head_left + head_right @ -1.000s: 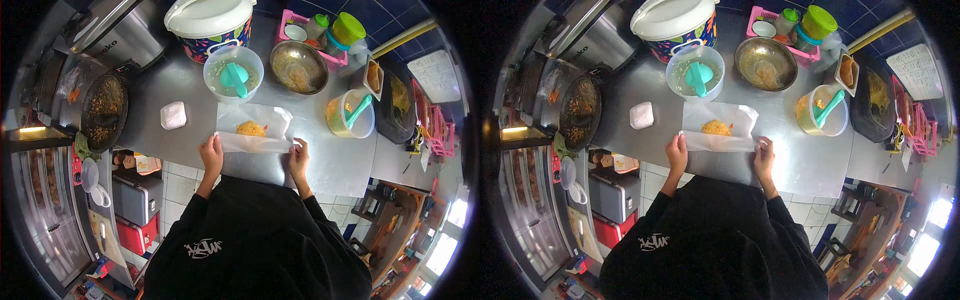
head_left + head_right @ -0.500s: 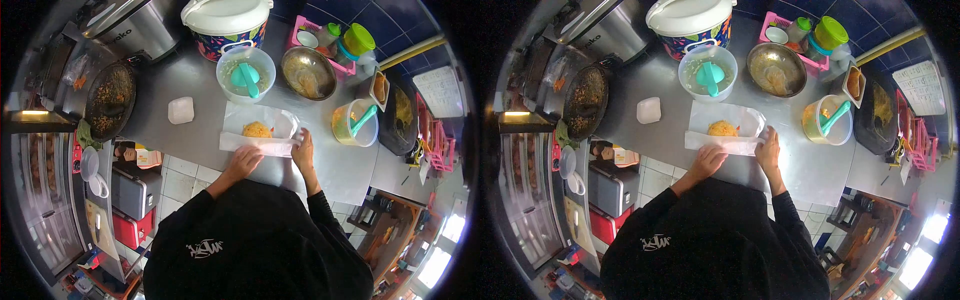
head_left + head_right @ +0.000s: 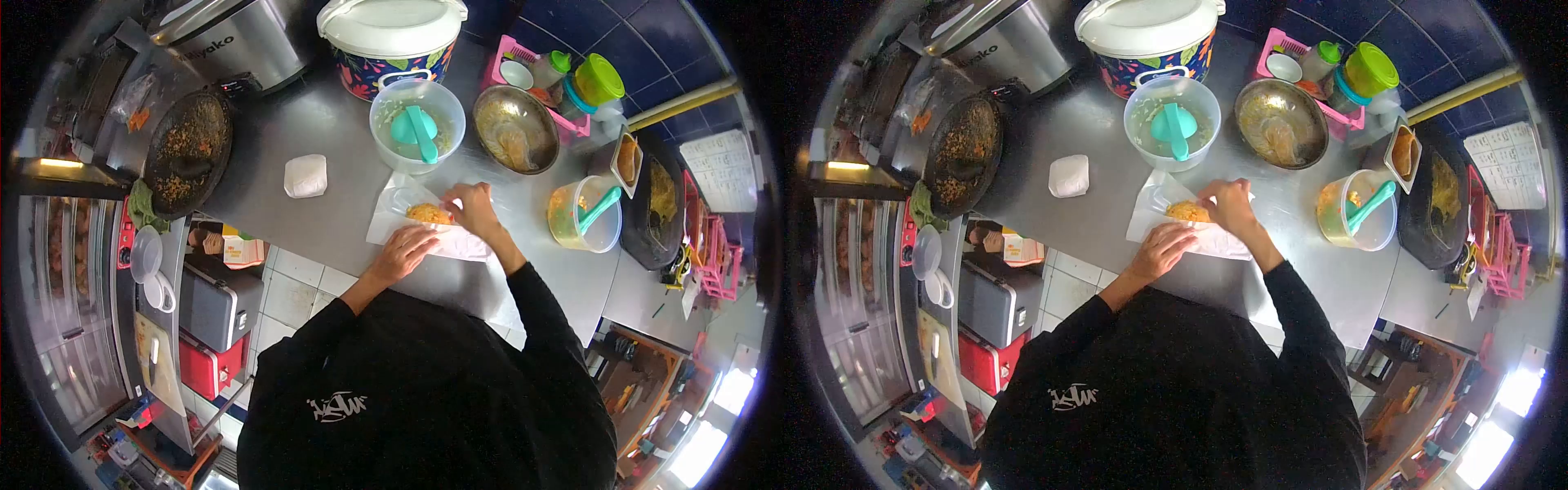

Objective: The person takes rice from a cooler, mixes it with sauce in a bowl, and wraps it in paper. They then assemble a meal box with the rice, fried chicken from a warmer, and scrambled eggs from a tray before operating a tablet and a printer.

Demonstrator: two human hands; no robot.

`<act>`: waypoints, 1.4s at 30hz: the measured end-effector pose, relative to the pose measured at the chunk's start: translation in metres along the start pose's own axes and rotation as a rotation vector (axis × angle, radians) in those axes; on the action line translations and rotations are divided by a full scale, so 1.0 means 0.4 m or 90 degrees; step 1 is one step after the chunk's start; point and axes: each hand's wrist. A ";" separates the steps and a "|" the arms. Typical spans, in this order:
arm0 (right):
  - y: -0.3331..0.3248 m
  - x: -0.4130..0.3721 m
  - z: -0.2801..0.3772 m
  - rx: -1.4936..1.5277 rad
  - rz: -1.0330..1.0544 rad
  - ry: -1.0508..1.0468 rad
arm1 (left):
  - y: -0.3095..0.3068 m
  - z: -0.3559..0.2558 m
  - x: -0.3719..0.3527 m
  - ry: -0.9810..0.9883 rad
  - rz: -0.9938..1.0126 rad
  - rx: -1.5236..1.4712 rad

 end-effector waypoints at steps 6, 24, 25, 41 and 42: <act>0.064 -0.109 0.059 -0.128 -0.172 -0.155 | 0.001 0.003 0.014 0.025 -0.034 0.004; 0.150 -0.162 0.062 -0.138 -0.264 -0.244 | -0.079 -0.020 0.087 -0.127 -0.097 -0.130; 0.150 -0.165 0.061 -0.142 -0.256 -0.244 | -0.102 -0.010 0.096 -0.145 -0.050 -0.121; 0.058 -0.192 0.058 -0.115 -0.187 -0.226 | -0.062 -0.037 0.106 -0.229 0.113 -0.056; 0.022 -0.196 0.056 -0.113 -0.204 -0.185 | -0.058 -0.042 0.093 -0.237 0.108 -0.065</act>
Point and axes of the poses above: each hand's wrist, its own x-axis towards the middle knuckle, its own y-axis out of the palm, z = x × y, and after that the axes turned 11 degrees about z, right-handed
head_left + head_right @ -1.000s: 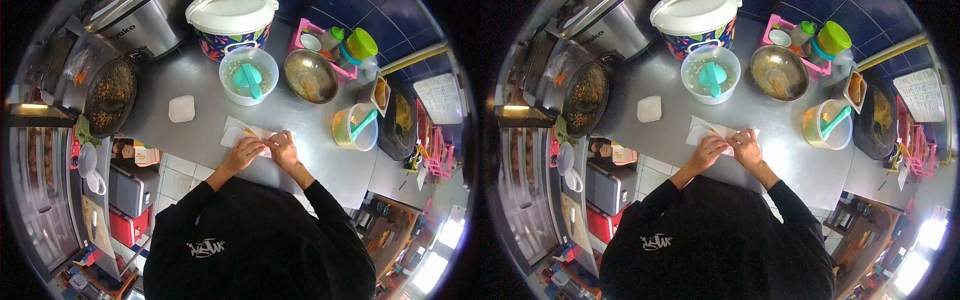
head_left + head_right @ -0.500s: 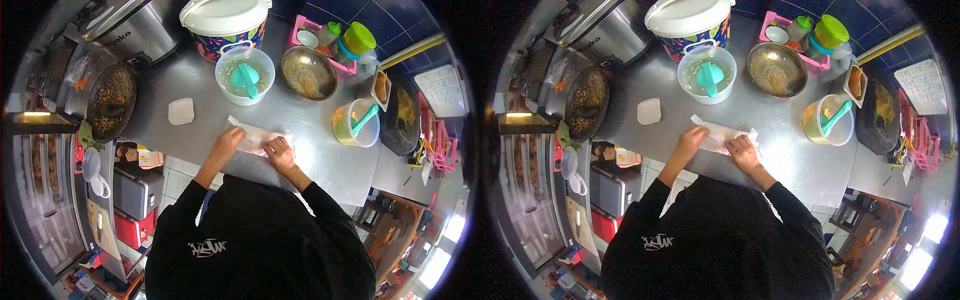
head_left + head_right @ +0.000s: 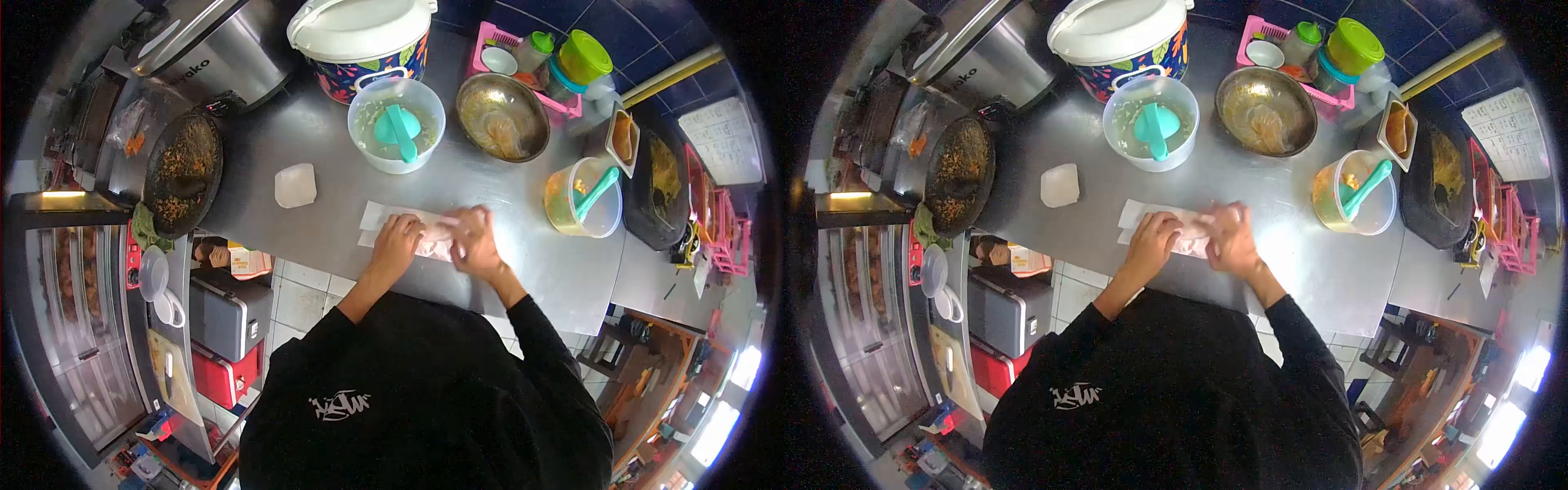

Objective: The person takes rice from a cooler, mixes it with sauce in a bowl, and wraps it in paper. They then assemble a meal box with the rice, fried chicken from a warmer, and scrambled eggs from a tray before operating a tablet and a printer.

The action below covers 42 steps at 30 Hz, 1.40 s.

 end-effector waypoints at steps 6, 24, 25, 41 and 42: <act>0.000 -0.014 -0.135 0.460 0.049 0.186 | 0.010 0.000 -0.008 0.016 -0.058 -0.006; 0.163 0.011 -0.015 0.278 -0.106 0.440 | -0.002 -0.007 -0.013 -0.058 -0.093 -0.012; 0.175 -0.002 -0.018 0.265 -0.104 0.472 | 0.002 0.008 -0.013 -0.113 -0.089 -0.112; 0.147 -0.032 -0.033 0.182 0.068 0.386 | -0.030 0.147 0.035 -0.067 0.087 0.062; 0.174 -0.057 -0.038 0.134 0.022 0.321 | -0.028 0.147 0.022 -0.072 0.076 0.035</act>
Point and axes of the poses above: each hand's wrist, its own x-axis towards the middle knuckle, its own y-axis out of the palm, z = x × y, and after that the axes turned 11 degrees about z, right-handed
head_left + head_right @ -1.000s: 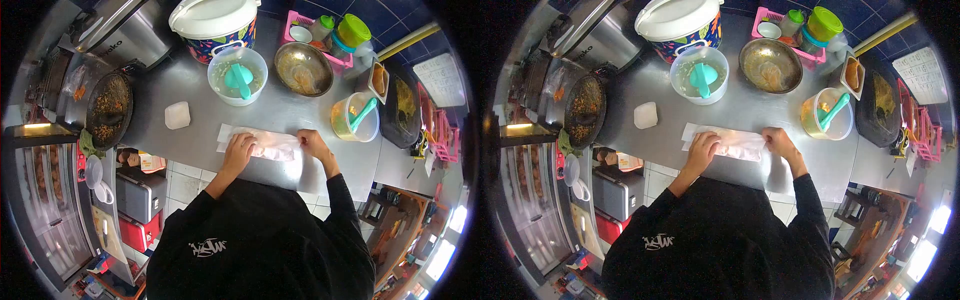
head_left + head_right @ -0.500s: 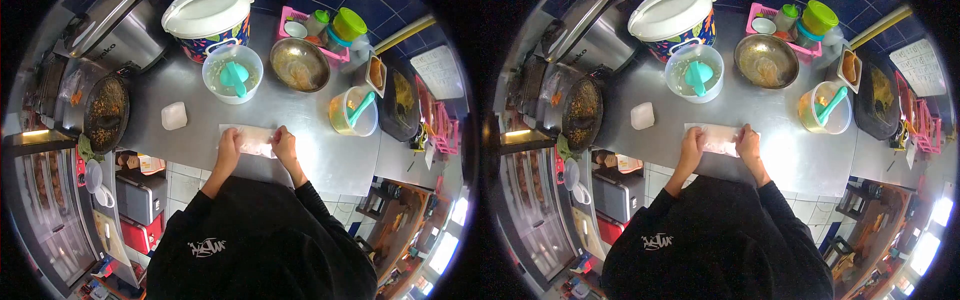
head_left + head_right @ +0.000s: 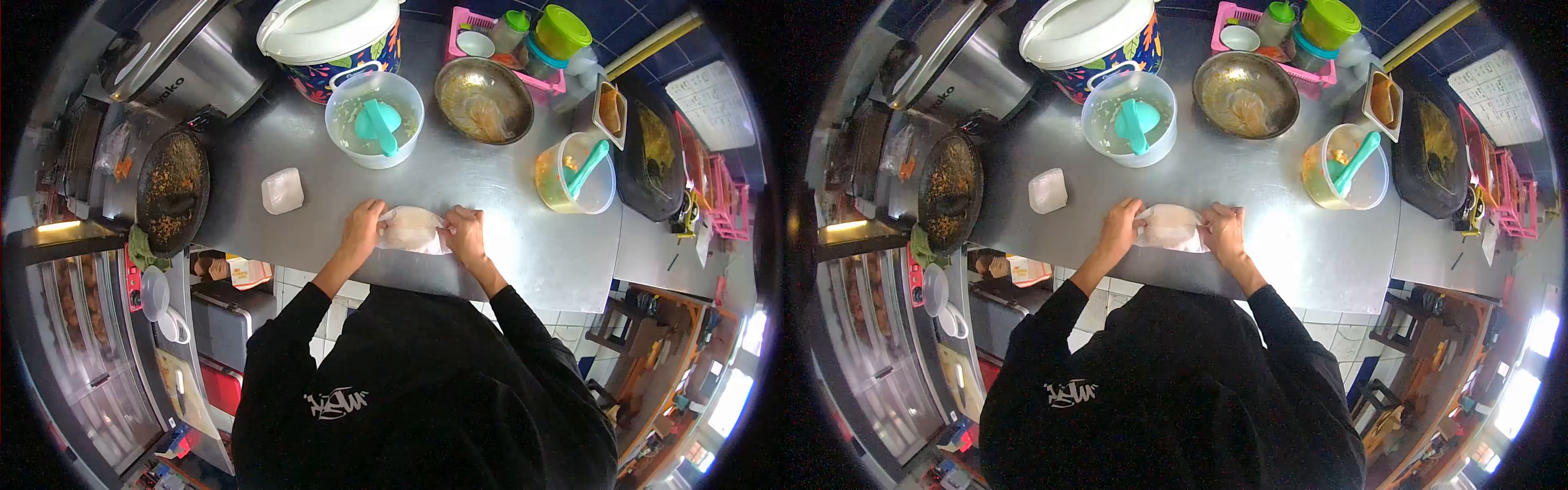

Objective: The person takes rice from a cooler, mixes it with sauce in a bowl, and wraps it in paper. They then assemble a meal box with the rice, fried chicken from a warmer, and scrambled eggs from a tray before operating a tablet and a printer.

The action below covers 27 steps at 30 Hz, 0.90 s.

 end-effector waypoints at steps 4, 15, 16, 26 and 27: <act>0.047 -0.046 -0.028 -0.192 -0.116 -0.271 | 0.057 0.040 -0.070 0.112 -0.104 0.017; -0.055 -0.101 -0.030 -0.127 0.037 -0.350 | 0.030 0.051 -0.139 0.237 -0.037 -0.002; -0.044 -0.092 -0.041 -0.115 0.032 -0.358 | 0.034 0.056 -0.127 0.223 -0.017 -0.007; -0.079 0.070 0.063 -0.075 0.209 0.011 | 0.003 -0.006 -0.021 -0.057 0.087 -0.040; -0.064 0.090 0.068 -0.146 0.220 0.017 | -0.003 -0.016 -0.015 -0.073 0.072 -0.035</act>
Point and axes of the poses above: each hand's wrist, its own x-axis towards the middle knuckle, its own y-axis out of the palm, z = x × y, and after that the axes turned 11 degrees about z, right-handed
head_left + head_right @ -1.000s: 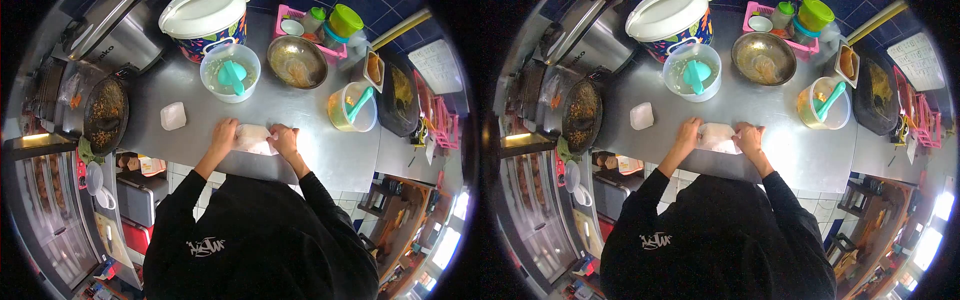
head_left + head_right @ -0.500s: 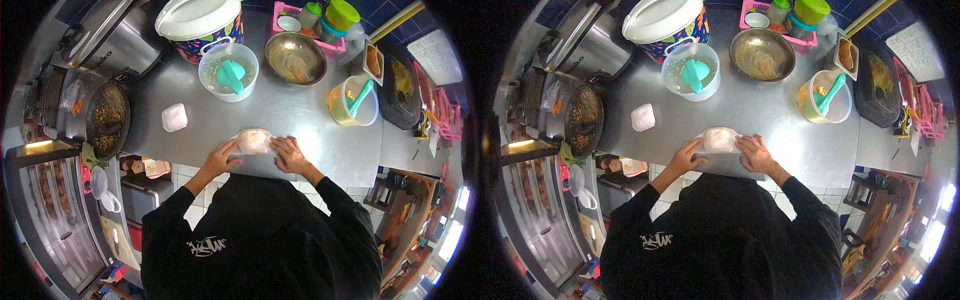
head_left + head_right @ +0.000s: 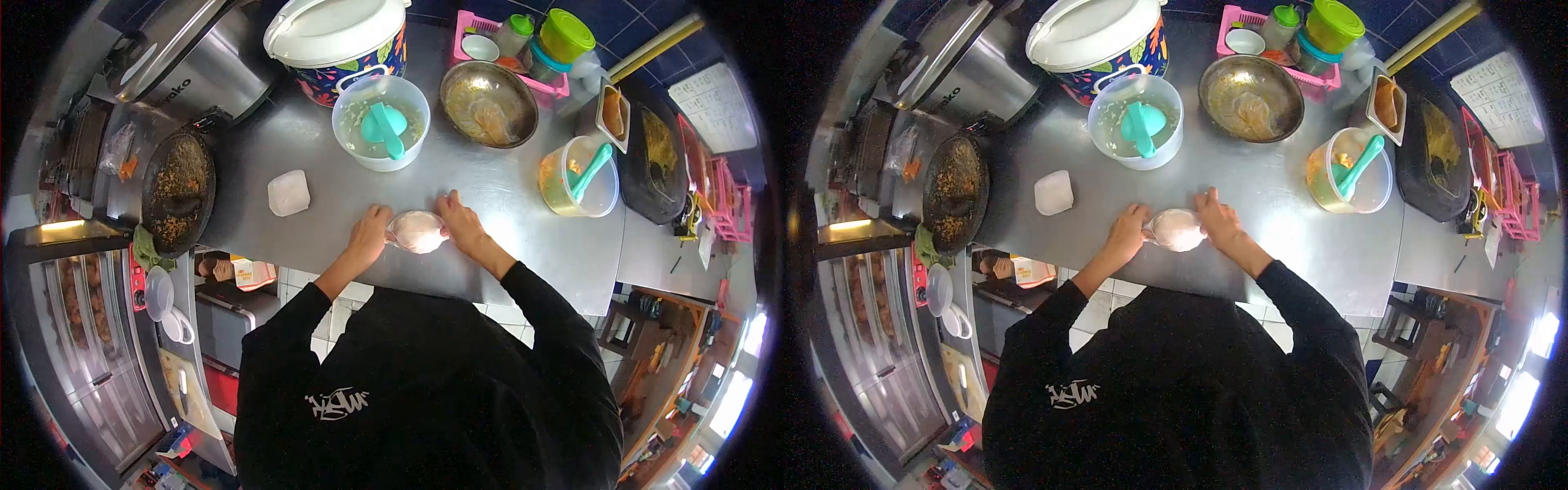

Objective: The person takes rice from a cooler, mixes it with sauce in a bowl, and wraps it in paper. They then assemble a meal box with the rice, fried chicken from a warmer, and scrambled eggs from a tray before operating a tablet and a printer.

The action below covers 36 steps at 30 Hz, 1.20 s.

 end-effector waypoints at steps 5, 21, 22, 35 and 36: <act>0.046 0.027 0.028 -0.308 -0.085 -0.044 | 0.025 0.015 0.009 0.103 -0.004 0.020; -0.402 -0.187 0.259 0.893 -0.330 -0.471 | -0.430 -0.434 -0.159 0.526 -0.224 -0.352; -0.431 -0.214 0.279 0.863 -0.371 -0.458 | -0.446 -0.441 -0.172 0.535 -0.201 -0.403; -0.322 -0.175 0.343 0.684 -0.664 -0.415 | -0.223 -0.517 -0.179 0.301 -0.617 -0.578; -0.290 -0.160 0.341 0.675 -0.628 -0.458 | -0.206 -0.499 -0.189 0.244 -0.616 -0.532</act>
Point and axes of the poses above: each hand's wrist, its own x-axis towards the middle knuckle, its own y-axis out of the palm, z = x × y, and after that the axes turned 11 degrees about z, right-handed
